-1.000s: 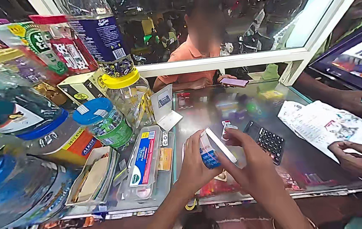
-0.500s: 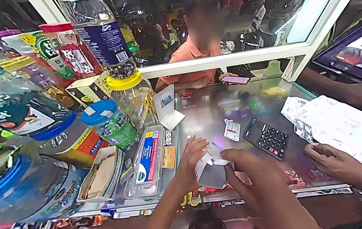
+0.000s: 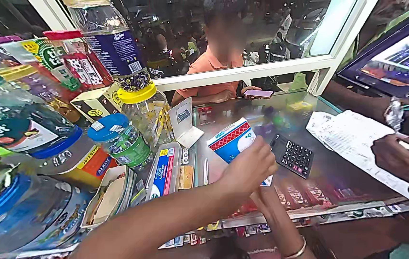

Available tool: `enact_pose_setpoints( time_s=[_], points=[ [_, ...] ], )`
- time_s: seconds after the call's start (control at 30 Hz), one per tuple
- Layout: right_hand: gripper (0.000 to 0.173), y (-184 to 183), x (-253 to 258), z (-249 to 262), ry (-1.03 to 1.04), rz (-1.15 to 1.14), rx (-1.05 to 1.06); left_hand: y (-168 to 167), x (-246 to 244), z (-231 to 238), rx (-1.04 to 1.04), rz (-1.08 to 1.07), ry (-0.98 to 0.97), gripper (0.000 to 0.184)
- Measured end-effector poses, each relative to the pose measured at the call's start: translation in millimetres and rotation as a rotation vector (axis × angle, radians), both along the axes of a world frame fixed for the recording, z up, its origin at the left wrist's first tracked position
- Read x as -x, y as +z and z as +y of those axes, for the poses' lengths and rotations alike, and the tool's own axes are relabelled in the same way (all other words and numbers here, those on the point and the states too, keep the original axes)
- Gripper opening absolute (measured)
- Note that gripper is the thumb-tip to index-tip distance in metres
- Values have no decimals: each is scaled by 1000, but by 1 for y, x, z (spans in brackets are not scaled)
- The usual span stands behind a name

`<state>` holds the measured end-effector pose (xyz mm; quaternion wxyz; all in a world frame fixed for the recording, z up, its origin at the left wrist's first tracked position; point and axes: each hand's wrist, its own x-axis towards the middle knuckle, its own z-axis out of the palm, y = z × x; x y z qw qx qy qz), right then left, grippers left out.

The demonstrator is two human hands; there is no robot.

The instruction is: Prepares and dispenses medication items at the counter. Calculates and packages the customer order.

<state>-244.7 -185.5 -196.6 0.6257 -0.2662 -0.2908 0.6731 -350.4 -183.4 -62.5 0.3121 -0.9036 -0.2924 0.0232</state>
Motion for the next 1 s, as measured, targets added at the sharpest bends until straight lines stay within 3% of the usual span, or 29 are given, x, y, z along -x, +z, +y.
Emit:
enact_pose_setpoints(
  time_s=[0.07,0.13,0.27,0.33,0.4,0.57,0.67,0.77,0.9,0.97,1.0],
  points=[
    [22,4,5,3,-35,147,69,8,-14,8,72,113,49,40],
    [25,7,-3,11,-73,118,26,6,-8,16,102,14,25,46],
    [23,10,-23,12,-83,-233,-131,-8,17,27,165,-180,-10,75],
    [14,6,-32,10,-207,-405,-211,-12,31,35,289,-240,74,96],
    [10,3,-43,11,-309,-469,-213,-13,50,48,385,-239,225,105],
    [19,1,-58,6,-165,-326,14,-45,82,77,538,-214,500,114],
    [20,1,-53,-1,-106,-179,97,-61,83,69,633,-301,585,113],
    [19,3,-45,-7,-91,-53,167,-63,62,27,749,-648,390,82],
    [8,-2,-25,-17,-11,-169,135,-90,42,-22,983,-1426,264,34],
    [5,-6,-21,-23,-12,-376,-30,-99,47,-38,1006,-1776,291,30],
    [14,-10,-21,-26,-21,-506,-146,-102,53,-46,967,-1939,300,30]
  ],
)
